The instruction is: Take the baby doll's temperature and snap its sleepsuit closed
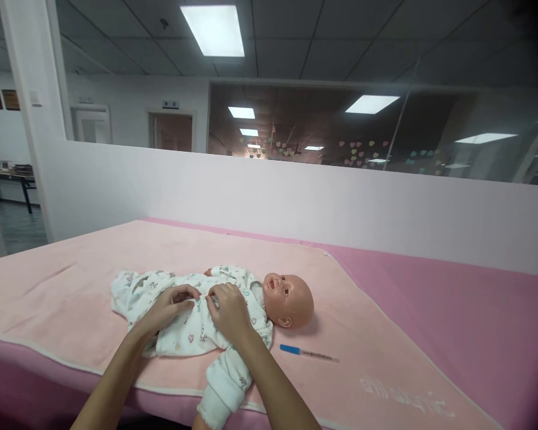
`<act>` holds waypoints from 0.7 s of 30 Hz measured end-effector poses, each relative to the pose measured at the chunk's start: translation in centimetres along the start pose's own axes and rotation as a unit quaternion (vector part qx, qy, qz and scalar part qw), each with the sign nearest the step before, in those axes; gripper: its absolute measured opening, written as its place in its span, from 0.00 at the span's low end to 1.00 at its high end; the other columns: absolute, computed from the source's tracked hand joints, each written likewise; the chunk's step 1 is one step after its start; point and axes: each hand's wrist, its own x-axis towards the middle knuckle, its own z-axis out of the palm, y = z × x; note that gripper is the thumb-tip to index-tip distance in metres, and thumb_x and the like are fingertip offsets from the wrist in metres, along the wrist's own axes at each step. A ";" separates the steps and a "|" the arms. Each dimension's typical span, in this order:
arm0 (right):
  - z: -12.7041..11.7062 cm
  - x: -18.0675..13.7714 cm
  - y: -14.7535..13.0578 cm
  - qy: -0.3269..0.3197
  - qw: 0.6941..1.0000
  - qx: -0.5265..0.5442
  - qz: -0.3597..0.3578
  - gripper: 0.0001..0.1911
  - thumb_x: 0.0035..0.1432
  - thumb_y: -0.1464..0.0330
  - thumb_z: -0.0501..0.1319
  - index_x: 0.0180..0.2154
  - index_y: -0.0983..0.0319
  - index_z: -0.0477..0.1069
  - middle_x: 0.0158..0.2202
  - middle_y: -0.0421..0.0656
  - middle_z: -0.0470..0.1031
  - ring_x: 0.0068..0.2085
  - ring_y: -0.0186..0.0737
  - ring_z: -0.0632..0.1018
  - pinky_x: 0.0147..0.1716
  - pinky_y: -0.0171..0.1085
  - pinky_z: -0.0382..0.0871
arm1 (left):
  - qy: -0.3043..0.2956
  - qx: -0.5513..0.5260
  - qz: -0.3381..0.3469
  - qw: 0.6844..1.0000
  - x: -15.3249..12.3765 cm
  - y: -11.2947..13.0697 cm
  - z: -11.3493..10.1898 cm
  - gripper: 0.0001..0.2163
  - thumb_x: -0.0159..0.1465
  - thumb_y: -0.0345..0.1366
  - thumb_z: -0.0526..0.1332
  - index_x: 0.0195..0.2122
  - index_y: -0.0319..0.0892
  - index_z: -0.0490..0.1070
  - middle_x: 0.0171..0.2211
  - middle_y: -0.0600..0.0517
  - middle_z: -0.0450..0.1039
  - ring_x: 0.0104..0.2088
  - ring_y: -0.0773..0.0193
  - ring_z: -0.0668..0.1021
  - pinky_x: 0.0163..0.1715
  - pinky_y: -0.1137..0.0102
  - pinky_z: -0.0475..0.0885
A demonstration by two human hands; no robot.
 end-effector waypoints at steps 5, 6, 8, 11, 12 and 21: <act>0.0 -0.3 0.0 -0.003 1.000 0.005 -0.001 0.05 0.57 0.71 0.52 0.31 0.61 0.65 0.30 0.41 0.71 0.34 0.36 0.69 0.36 0.35 0.59 | 0.020 0.057 -0.004 0.998 -0.2 0.5 0.5 0.13 0.55 0.42 0.57 0.35 0.41 0.74 0.38 0.48 0.75 0.40 0.56 0.74 0.41 0.67 0.69; 0.0 -0.3 0.0 -0.006 1.000 0.004 -0.003 0.05 0.57 0.71 0.52 0.32 0.61 0.65 0.30 0.41 0.70 0.34 0.36 0.69 0.37 0.35 0.59 | 0.027 0.075 -0.001 0.997 -0.3 0.6 0.6 0.14 0.55 0.44 0.56 0.36 0.41 0.74 0.38 0.48 0.75 0.40 0.56 0.75 0.40 0.67 0.69; -0.1 -0.3 -0.1 -0.010 1.000 0.000 -0.002 0.05 0.57 0.71 0.52 0.32 0.61 0.65 0.30 0.41 0.70 0.34 0.35 0.69 0.37 0.34 0.59 | 0.040 0.120 0.011 0.992 -0.6 0.5 0.9 0.15 0.56 0.45 0.56 0.37 0.42 0.74 0.39 0.49 0.75 0.40 0.56 0.74 0.40 0.67 0.69; -0.2 -0.3 -0.2 -0.014 1.000 -0.013 0.000 0.05 0.56 0.71 0.52 0.31 0.61 0.65 0.29 0.41 0.70 0.34 0.35 0.68 0.37 0.34 0.59 | 0.061 0.189 0.031 0.980 -1.0 0.2 1.3 0.16 0.57 0.46 0.54 0.39 0.44 0.72 0.40 0.50 0.74 0.43 0.55 0.73 0.41 0.65 0.69; -0.2 -0.3 -0.3 -0.016 1.000 -0.018 -0.001 0.05 0.56 0.71 0.52 0.31 0.61 0.65 0.29 0.40 0.70 0.34 0.35 0.68 0.37 0.34 0.59 | 0.066 0.207 0.036 0.975 -1.2 0.0 1.5 0.16 0.58 0.46 0.53 0.40 0.45 0.72 0.41 0.50 0.74 0.44 0.55 0.73 0.41 0.64 0.69; -0.6 0.0 -0.9 -0.026 0.998 -0.052 0.012 0.05 0.55 0.71 0.51 0.30 0.61 0.66 0.27 0.40 0.69 0.32 0.36 0.68 0.34 0.35 0.60 | 0.130 0.088 0.112 0.981 -4.7 4.8 3.6 0.31 0.59 0.49 0.49 0.62 0.51 0.39 0.58 0.51 0.56 0.57 0.51 0.61 0.51 0.54 0.63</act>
